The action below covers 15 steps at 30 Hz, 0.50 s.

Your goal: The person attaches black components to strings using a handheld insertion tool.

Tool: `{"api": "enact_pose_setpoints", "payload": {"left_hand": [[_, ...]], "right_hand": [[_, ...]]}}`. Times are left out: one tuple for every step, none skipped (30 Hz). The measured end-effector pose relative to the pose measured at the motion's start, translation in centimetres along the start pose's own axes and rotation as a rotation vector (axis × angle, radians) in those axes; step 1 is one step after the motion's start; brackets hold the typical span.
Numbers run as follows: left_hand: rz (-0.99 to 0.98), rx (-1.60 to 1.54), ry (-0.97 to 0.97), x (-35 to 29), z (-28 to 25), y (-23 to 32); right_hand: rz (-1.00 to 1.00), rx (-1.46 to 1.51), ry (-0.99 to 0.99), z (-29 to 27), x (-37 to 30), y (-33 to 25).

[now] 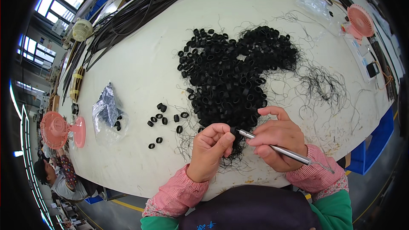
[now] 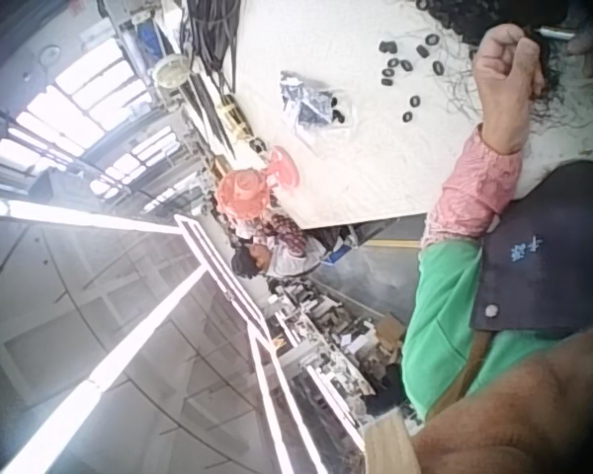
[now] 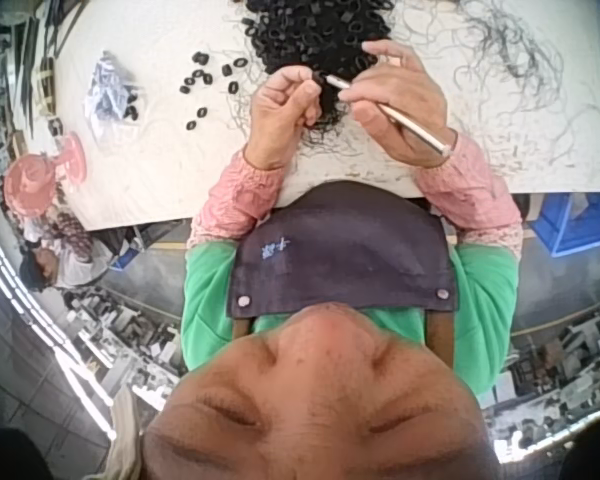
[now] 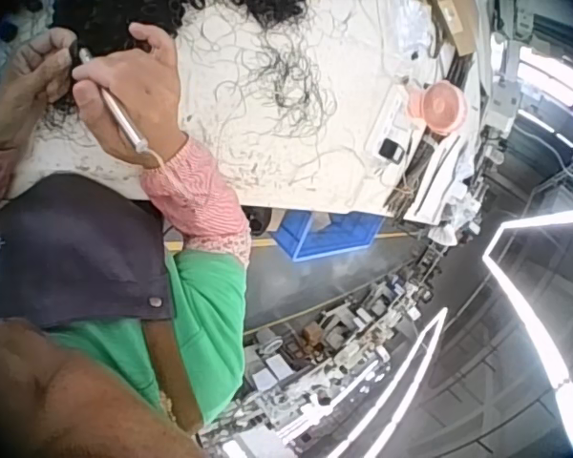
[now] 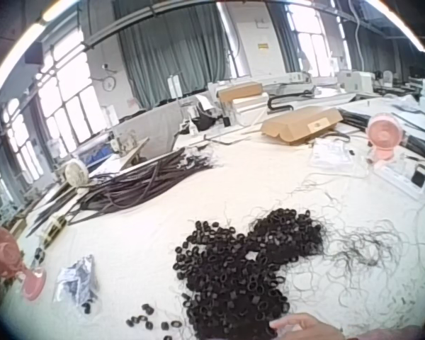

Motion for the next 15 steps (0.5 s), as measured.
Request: {"api": "enact_pose_setpoints", "payload": {"left_hand": [[0.001, 0.001, 0.009, 0.0, 0.0, 0.0], [0.001, 0.001, 0.017, -0.1, -0.1, 0.0], [0.0, 0.001, 0.016, 0.0, -0.1, -0.1], [-0.002, -0.007, 0.009, 0.0, -0.1, -0.1], [-0.005, -0.016, 0.003, 0.1, -0.2, -0.2], [-0.004, -0.015, 0.004, 0.0, -0.2, -0.1], [-0.006, -0.056, -0.005, 0.0, -0.2, -0.1], [-0.007, -0.096, -0.013, 0.0, -0.2, -0.1], [-0.007, -0.096, -0.014, 0.1, -0.2, -0.2], [-0.016, -0.104, -0.019, 0.1, -0.2, -0.3], [-0.025, -0.112, -0.023, 0.1, -0.2, -0.3], [-0.025, -0.112, -0.024, 0.1, -0.2, -0.3], [-0.015, -0.09, -0.041, 0.1, -0.1, -0.3], [-0.004, -0.067, -0.058, 0.1, 0.0, -0.3], [-0.004, -0.068, -0.059, 0.0, 0.0, -0.2]], "right_hand": [[-0.001, 0.0, 0.001, 0.0, 0.1, 0.0], [-0.001, 0.001, 0.001, 0.0, 0.1, 0.0], [0.008, 0.005, -0.003, 0.0, 0.1, 0.0], [0.016, 0.009, -0.007, -0.1, 0.0, 0.1], [0.017, 0.007, -0.006, -0.2, 0.0, 0.0], [0.035, 0.047, -0.012, -0.4, -0.1, 0.1], [0.053, 0.087, -0.018, -0.5, -0.1, 0.1], [0.052, 0.088, -0.019, -0.4, -0.1, 0.1], [0.08, 0.102, 0.039, -0.6, -0.3, 0.2], [0.107, 0.117, 0.097, -0.7, -0.3, 0.3], [0.107, 0.117, 0.097, -0.4, -0.3, 0.6], [0.125, 0.05, 0.116, 0.0, -0.3, 1.0], [0.143, -0.016, 0.134, 0.3, -0.2, 1.2], [0.228, -0.031, 0.086, 0.5, -0.2, 1.0], [0.228, -0.032, 0.086, 0.7, -0.3, 1.0]]}}
Point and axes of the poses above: each hand's wrist, its own x-axis towards the middle knuckle, its own z-axis out of the palm, y = z × x, the point moved 4 cm from there along x, towards the middle knuckle, and after that the axes turned 9 degrees about x, right-handed, at the moved point
